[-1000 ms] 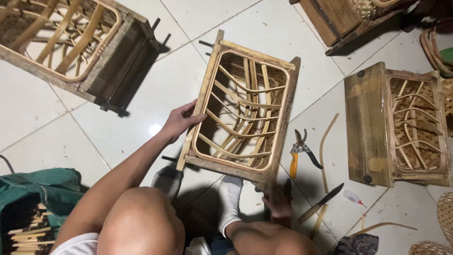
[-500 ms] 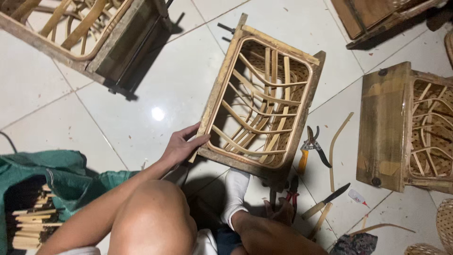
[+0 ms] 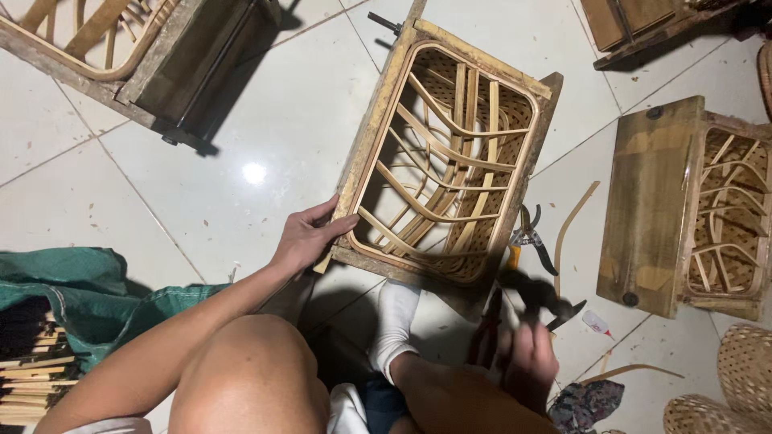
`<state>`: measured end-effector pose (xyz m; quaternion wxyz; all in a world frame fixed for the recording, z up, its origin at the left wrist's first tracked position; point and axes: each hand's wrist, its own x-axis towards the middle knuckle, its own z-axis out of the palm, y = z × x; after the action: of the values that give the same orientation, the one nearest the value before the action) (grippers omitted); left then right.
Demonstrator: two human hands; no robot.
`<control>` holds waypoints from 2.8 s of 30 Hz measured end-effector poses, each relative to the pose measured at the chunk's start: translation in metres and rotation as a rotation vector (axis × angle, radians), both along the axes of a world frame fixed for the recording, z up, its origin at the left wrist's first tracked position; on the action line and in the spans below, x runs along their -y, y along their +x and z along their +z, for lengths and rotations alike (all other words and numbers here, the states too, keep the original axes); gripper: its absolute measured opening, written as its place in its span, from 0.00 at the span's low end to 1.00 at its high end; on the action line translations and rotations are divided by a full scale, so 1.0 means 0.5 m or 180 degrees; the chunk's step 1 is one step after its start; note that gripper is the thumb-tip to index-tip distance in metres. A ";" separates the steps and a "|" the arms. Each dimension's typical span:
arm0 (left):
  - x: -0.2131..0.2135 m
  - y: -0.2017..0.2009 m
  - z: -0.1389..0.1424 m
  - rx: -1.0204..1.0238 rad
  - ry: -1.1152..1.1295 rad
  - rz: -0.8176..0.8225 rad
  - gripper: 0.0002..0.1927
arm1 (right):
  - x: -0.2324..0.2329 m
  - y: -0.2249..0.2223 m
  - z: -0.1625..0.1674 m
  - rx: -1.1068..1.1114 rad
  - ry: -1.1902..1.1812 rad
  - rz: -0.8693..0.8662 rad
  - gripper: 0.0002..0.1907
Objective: The person assembles a rectangular basket frame by inserting curved bamboo strips into a wooden mold, tapping them into place with a hammer, and applying glue along the joints. The person repeatedly adjusts the strips and secures them with a hammer and glue bottle.
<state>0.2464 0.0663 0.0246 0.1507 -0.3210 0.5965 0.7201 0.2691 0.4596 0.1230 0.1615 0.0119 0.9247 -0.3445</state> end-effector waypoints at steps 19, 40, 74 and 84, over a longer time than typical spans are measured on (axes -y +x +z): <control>-0.009 0.007 -0.012 -0.0275 -0.0282 -0.0157 0.36 | 0.438 -0.361 -0.027 -0.1111 -0.0625 0.1725 0.20; 0.019 0.079 0.039 -0.3210 -0.3269 -0.2014 0.26 | 0.043 0.057 -0.055 0.0344 -0.0117 0.1159 0.18; -0.021 0.093 -0.006 -0.3321 -0.4302 -0.3770 0.47 | -0.074 0.068 -0.102 -0.1308 0.0269 0.0925 0.09; -0.016 0.081 -0.053 -0.3359 -0.3760 -0.3188 0.25 | -0.028 -0.124 -0.075 0.0153 -0.0260 -0.0375 0.25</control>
<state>0.2869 0.0741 -0.0020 -0.0343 0.3170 0.9255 0.2042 0.2073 0.4735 0.0857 0.1634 0.0680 0.9034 -0.3906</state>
